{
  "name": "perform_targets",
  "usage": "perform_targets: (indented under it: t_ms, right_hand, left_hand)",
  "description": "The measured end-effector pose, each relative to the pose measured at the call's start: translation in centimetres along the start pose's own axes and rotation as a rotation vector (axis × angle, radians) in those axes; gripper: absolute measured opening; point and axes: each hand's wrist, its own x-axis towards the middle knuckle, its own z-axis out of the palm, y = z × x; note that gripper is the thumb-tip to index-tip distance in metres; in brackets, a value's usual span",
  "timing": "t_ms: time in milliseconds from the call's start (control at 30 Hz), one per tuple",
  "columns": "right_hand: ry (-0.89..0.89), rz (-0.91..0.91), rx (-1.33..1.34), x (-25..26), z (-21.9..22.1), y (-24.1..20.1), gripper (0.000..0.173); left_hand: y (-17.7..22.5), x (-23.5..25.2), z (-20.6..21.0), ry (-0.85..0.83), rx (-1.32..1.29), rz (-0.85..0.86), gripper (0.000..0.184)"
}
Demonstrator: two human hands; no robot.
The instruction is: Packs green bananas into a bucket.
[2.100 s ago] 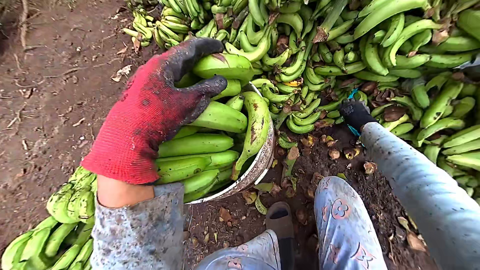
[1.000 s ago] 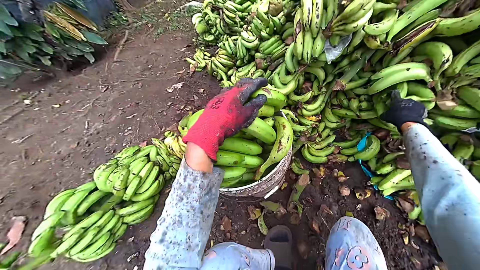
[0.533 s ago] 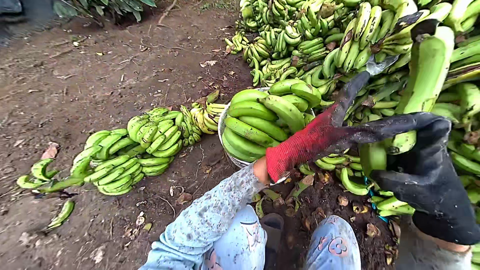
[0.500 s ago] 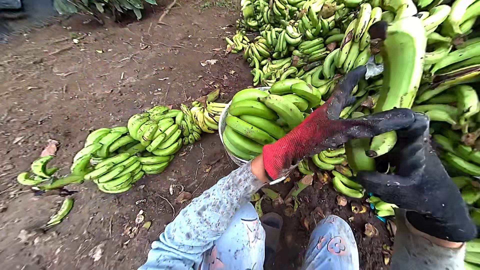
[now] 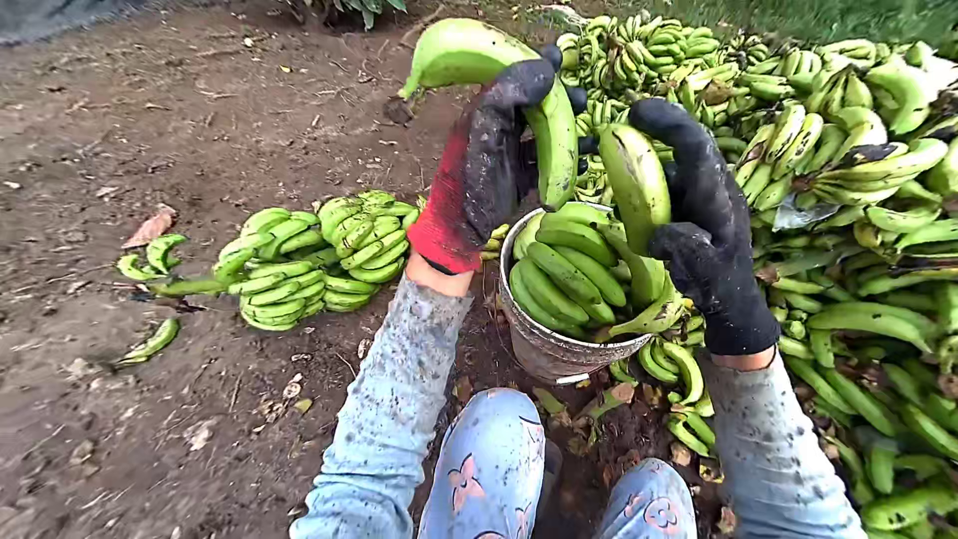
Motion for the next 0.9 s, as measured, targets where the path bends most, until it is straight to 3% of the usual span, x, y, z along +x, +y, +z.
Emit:
perform_targets:
  t_ms: [67,133,200,267,300,367,433,467,567,700,800,900]
  right_hand:
    - [0.010,0.039,0.171,1.0,-0.4,1.2,0.067]
    - [0.065,0.092,0.294,2.5,-1.3,2.8,0.066]
    - [0.145,0.162,0.384,5.4,-1.7,5.8,0.062]
    - [0.109,0.288,0.237,7.6,-1.6,10.2,0.056]
    - [0.008,0.392,0.103,7.9,-1.3,12.4,0.050]
    - [-0.397,0.548,-0.244,8.4,-0.2,14.8,0.037]
    - [-0.716,0.638,-0.489,9.9,0.7,15.4,0.039]
    - [-0.743,0.667,-0.522,10.6,0.9,15.7,0.040]
    - [-0.725,0.744,-0.541,10.8,1.6,15.0,0.039]
    - [-0.668,0.710,-0.536,10.0,1.6,15.5,0.031]
    - [-0.594,0.675,-0.396,8.9,-0.9,14.0,0.041]
    - [-0.353,0.679,-0.354,6.4,-3.5,13.4,0.047]
  left_hand:
    - [-0.6,0.5,-2.3,0.180,0.374,-0.013,0.036]
    - [-1.2,0.3,-4.0,0.308,1.017,-0.039,0.055]
    - [-2.3,-0.2,-4.1,0.292,1.423,-0.247,0.077]
    - [-4.7,-0.9,-3.5,0.155,1.642,-0.470,0.076]
    - [-6.2,-1.5,-3.5,0.053,1.658,-0.530,0.066]
    - [-9.0,-2.2,-5.1,-0.099,1.555,-0.579,0.054]
    - [-10.7,-1.8,-8.1,-0.103,1.328,-0.524,0.049]
    - [-11.0,-1.4,-9.0,-0.063,1.227,-0.490,0.044]
    - [-10.7,-1.0,-8.9,0.117,1.065,-0.439,0.039]
    - [-9.2,0.8,-6.6,0.258,0.995,-0.211,0.041]
    - [-7.1,3.0,-4.9,0.205,0.978,-0.056,0.044]
    - [-5.7,4.6,-2.9,0.095,1.049,0.004,0.059]
